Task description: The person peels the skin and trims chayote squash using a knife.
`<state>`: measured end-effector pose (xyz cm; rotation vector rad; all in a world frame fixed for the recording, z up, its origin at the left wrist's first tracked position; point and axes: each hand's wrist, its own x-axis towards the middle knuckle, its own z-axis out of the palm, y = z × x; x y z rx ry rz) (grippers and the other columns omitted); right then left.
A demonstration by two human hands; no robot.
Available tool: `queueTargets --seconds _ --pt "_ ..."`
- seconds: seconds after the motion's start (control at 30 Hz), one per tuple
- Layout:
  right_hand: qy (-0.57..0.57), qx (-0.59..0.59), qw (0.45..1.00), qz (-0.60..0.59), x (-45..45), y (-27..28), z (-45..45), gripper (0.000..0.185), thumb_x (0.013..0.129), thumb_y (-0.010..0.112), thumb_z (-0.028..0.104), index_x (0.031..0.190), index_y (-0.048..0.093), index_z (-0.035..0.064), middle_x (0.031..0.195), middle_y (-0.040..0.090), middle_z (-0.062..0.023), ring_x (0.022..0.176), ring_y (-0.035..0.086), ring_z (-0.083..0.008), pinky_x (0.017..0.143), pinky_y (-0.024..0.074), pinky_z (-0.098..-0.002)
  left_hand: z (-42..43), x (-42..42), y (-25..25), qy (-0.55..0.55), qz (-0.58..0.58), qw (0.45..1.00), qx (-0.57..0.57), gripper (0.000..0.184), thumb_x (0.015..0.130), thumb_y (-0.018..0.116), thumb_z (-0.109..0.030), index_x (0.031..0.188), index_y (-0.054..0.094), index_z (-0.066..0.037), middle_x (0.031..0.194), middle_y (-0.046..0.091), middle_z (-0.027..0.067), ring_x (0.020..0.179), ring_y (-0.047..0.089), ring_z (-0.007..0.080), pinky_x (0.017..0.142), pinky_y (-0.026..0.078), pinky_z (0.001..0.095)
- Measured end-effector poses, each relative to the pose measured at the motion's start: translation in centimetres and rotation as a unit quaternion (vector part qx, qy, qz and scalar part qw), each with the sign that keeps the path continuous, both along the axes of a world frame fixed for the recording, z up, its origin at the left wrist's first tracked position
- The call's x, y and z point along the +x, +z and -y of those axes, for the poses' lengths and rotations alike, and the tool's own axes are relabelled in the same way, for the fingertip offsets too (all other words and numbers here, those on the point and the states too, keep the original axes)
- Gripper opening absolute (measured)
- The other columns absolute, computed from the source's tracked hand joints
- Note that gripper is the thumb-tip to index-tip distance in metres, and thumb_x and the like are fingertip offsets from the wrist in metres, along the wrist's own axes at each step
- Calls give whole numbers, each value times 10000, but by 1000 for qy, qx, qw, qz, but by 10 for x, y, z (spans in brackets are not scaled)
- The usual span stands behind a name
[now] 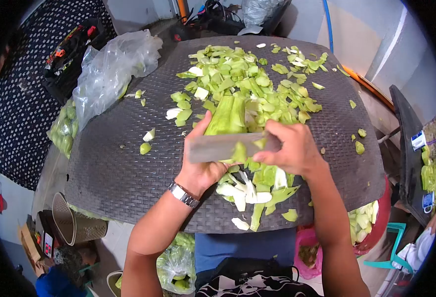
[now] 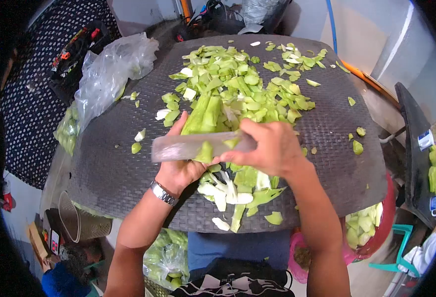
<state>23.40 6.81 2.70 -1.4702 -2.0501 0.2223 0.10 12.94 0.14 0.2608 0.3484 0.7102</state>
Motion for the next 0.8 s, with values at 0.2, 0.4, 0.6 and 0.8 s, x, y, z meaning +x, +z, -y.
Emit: queueTargets --seconds 0.2,0.4,0.6,0.8 --pt "-39 16 999 -27 -3 -12 -5 693 808 748 732 837 609 53 601 618 -119 592 691 -331 580 542 -445 0 1 -19 -33 59 996 59 642 1071 427 -530 1457 515 -25 1371 637 196 1135 686 392 794 622 534" --pt "-108 -38 993 -7 17 -10 -11 705 845 680 760 907 683 58 637 645 -140 647 703 -342 632 556 -464 5 9 -18 -69 -27 995 73 655 1051 428 -549 1439 526 -30 1267 656 216 1034 680 411 678 592 521" --pt "-270 -145 951 30 45 14 -8 727 877 633 751 882 709 29 750 686 -202 800 709 -355 759 537 -449 1 7 -10 -48 11 998 44 652 1054 480 -565 1460 527 -58 1260 665 211 1006 691 423 709 605 544" --pt "-223 -266 922 -173 70 7 -10 764 977 551 717 767 590 -17 637 541 -133 592 564 -219 604 462 -422 6 7 2 64 -32 997 35 598 1063 483 -549 1428 582 -85 1291 696 136 1122 699 323 882 592 502"
